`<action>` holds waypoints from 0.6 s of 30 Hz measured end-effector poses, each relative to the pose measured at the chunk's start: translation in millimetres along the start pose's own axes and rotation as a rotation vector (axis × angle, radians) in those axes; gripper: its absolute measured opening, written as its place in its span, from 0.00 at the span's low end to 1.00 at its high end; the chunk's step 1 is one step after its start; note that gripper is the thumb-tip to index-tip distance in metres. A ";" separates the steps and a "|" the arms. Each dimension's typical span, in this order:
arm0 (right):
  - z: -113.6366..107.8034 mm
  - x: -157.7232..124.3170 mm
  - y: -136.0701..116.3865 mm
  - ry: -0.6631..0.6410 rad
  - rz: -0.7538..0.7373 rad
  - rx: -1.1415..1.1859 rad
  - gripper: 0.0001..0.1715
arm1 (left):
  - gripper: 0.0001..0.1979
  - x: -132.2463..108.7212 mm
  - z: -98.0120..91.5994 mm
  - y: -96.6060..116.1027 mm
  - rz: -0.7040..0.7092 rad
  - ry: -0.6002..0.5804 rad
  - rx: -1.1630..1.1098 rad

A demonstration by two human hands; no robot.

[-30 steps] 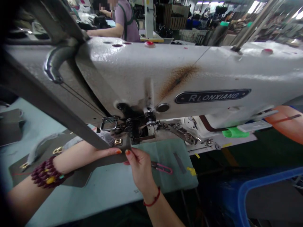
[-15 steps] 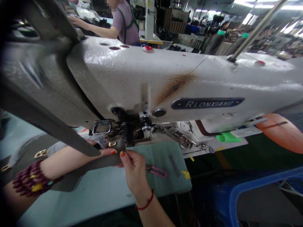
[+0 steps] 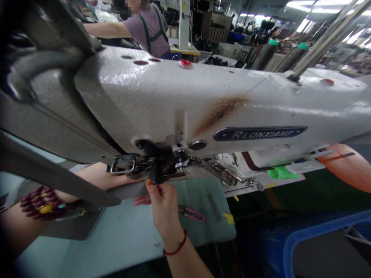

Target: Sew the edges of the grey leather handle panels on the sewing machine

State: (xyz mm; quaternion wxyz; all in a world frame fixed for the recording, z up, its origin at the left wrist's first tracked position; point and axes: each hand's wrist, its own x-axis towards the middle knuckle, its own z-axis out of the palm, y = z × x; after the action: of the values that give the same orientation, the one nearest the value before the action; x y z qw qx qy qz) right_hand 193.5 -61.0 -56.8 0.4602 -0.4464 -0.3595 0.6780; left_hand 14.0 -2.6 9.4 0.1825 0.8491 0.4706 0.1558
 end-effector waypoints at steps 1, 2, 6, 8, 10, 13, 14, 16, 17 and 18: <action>0.9 1.6 0.0 -0.002 0.010 0.007 0.28 | 0.22 2.1 -2.6 0.5 -0.003 -0.050 -0.006; 1.6 3.1 0.0 0.001 0.019 0.009 0.28 | 0.23 4.3 -4.2 0.4 -0.020 -0.079 -0.007; 3.9 7.3 -1.7 0.062 0.034 -0.045 0.32 | 0.25 10.1 -3.9 -5.6 -0.086 -0.100 0.018; 5.4 7.4 -5.3 0.100 0.035 -0.103 0.33 | 0.25 4.5 -3.7 -7.8 -0.111 -0.124 0.053; 7.3 6.3 -10.3 0.134 0.031 -0.153 0.33 | 0.25 -12.5 -3.3 -4.4 -0.171 -0.105 0.109; 9.7 4.2 -16.4 0.137 0.023 -0.197 0.33 | 0.17 -55.8 9.4 15.0 -0.234 0.106 0.071; 10.1 3.7 -17.2 0.131 0.017 -0.210 0.33 | 0.14 -70.5 19.6 24.6 -0.232 0.207 -0.024; 10.0 2.9 -17.0 0.128 -0.004 -0.235 0.32 | 0.08 -91.4 48.4 44.8 -0.247 0.227 -0.375; 9.4 2.6 -16.1 0.128 -0.017 -0.248 0.32 | 0.09 -95.2 65.4 53.7 -0.316 0.199 -0.600; 8.2 2.3 -15.1 0.121 -0.030 -0.260 0.31 | 0.11 -94.1 82.1 60.9 -0.421 0.201 -0.844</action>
State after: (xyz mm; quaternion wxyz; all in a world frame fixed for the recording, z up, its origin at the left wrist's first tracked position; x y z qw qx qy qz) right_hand 190.0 -54.6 -41.1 0.4296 -0.5369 -0.4225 0.5905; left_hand 47.2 -126.4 -44.2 0.4922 0.5681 0.5432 0.3740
